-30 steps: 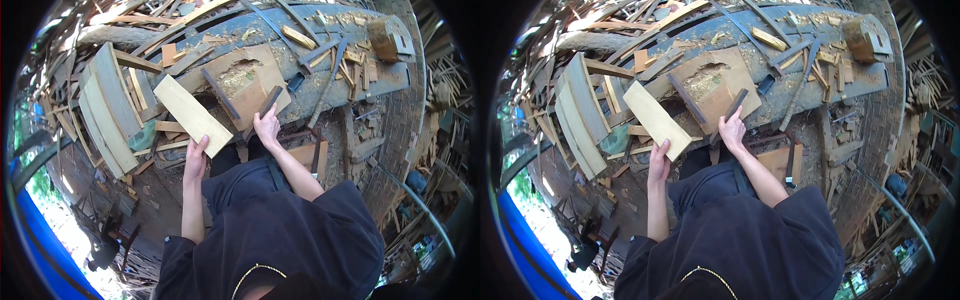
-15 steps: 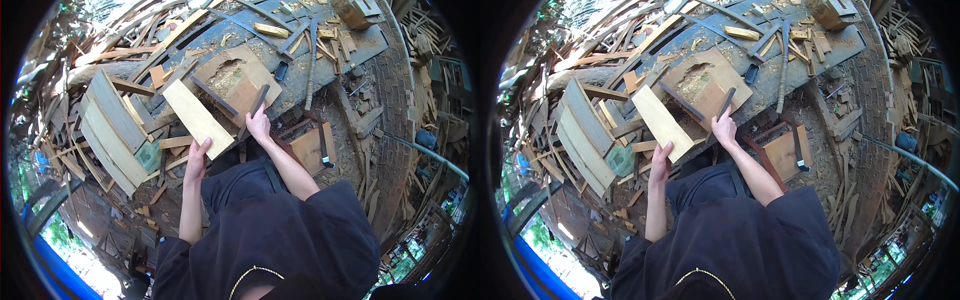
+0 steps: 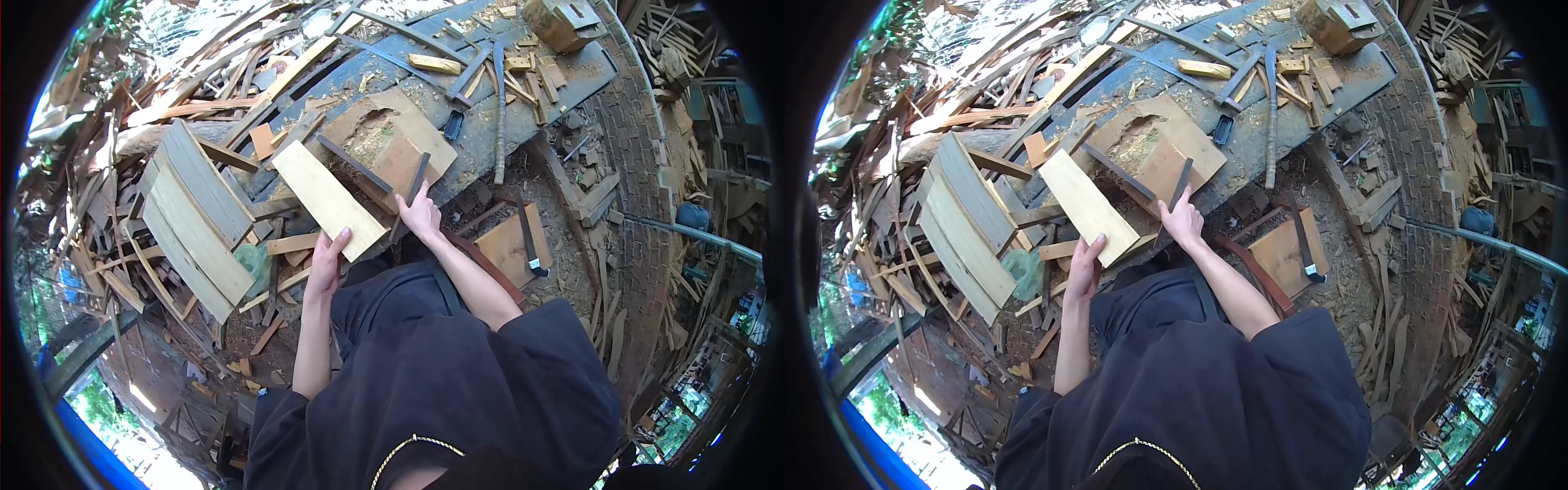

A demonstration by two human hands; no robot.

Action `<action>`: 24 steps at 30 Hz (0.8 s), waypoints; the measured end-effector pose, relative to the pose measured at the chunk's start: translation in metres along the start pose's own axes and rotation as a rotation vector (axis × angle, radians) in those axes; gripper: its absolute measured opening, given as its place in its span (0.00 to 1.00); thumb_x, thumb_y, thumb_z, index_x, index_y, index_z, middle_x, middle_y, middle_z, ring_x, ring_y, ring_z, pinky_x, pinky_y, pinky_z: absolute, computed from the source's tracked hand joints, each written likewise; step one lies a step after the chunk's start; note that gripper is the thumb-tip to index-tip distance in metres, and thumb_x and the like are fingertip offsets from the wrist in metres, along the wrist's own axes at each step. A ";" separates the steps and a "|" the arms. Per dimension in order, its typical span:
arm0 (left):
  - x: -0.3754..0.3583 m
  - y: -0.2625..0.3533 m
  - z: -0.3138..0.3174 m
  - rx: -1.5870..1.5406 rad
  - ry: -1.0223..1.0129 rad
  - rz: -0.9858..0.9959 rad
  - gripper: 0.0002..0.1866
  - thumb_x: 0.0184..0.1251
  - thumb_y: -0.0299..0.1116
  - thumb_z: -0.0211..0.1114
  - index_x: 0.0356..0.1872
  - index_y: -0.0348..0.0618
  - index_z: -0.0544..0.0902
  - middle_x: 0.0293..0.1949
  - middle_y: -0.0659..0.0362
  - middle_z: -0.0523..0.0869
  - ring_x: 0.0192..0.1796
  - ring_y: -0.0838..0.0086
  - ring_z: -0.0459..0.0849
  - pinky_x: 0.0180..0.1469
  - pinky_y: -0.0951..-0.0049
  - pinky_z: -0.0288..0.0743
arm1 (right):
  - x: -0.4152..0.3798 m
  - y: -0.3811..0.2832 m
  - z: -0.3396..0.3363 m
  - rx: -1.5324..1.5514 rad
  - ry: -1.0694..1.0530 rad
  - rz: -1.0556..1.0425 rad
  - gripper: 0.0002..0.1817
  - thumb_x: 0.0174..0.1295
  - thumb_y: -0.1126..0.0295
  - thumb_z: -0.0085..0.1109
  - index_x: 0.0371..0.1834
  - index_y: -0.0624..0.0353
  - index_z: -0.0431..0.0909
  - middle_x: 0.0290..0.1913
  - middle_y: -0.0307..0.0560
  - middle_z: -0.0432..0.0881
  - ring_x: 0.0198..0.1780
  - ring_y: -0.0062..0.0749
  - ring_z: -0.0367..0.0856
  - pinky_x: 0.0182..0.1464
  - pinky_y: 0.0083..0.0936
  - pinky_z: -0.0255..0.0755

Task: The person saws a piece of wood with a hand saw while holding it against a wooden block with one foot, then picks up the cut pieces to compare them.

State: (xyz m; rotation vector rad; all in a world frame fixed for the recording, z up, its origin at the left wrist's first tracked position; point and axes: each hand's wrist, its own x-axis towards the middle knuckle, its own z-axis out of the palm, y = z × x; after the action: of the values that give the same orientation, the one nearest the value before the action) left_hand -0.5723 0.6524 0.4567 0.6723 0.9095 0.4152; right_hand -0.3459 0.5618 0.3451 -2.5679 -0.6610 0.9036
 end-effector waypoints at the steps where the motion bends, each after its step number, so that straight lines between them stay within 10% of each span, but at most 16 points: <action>1: 0.000 0.000 0.001 -0.002 -0.001 0.005 0.37 0.81 0.37 0.70 0.81 0.32 0.64 0.77 0.49 0.76 0.79 0.63 0.74 0.82 0.61 0.64 | -0.001 0.000 -0.004 -0.001 0.003 -0.004 0.58 0.70 0.43 0.65 0.88 0.73 0.45 0.46 0.76 0.90 0.50 0.71 0.91 0.57 0.58 0.83; 11: 0.002 0.000 -0.003 -0.013 0.006 0.041 0.34 0.82 0.36 0.69 0.80 0.31 0.67 0.75 0.49 0.78 0.77 0.64 0.77 0.80 0.62 0.68 | -0.002 -0.003 -0.027 -0.018 0.055 0.075 0.59 0.70 0.35 0.64 0.88 0.68 0.48 0.52 0.74 0.90 0.55 0.70 0.90 0.60 0.57 0.82; 16: 0.002 -0.003 -0.009 -0.019 0.013 0.035 0.37 0.81 0.37 0.70 0.82 0.32 0.64 0.77 0.50 0.76 0.80 0.64 0.73 0.83 0.62 0.63 | 0.019 0.003 -0.021 -0.142 -0.017 -0.110 0.32 0.68 0.49 0.67 0.62 0.67 0.79 0.46 0.72 0.91 0.52 0.67 0.91 0.56 0.57 0.83; 24: -0.003 -0.006 -0.010 -0.012 0.070 0.039 0.36 0.81 0.39 0.70 0.80 0.32 0.66 0.75 0.50 0.78 0.78 0.64 0.76 0.81 0.62 0.66 | 0.079 -0.004 -0.056 -0.291 -0.021 -0.328 0.26 0.67 0.53 0.67 0.58 0.62 0.83 0.43 0.65 0.92 0.50 0.63 0.92 0.57 0.55 0.83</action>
State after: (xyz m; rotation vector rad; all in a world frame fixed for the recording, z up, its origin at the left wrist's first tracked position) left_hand -0.5821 0.6499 0.4505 0.6684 0.9605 0.4811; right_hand -0.2562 0.5983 0.3491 -2.5812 -1.2574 0.7712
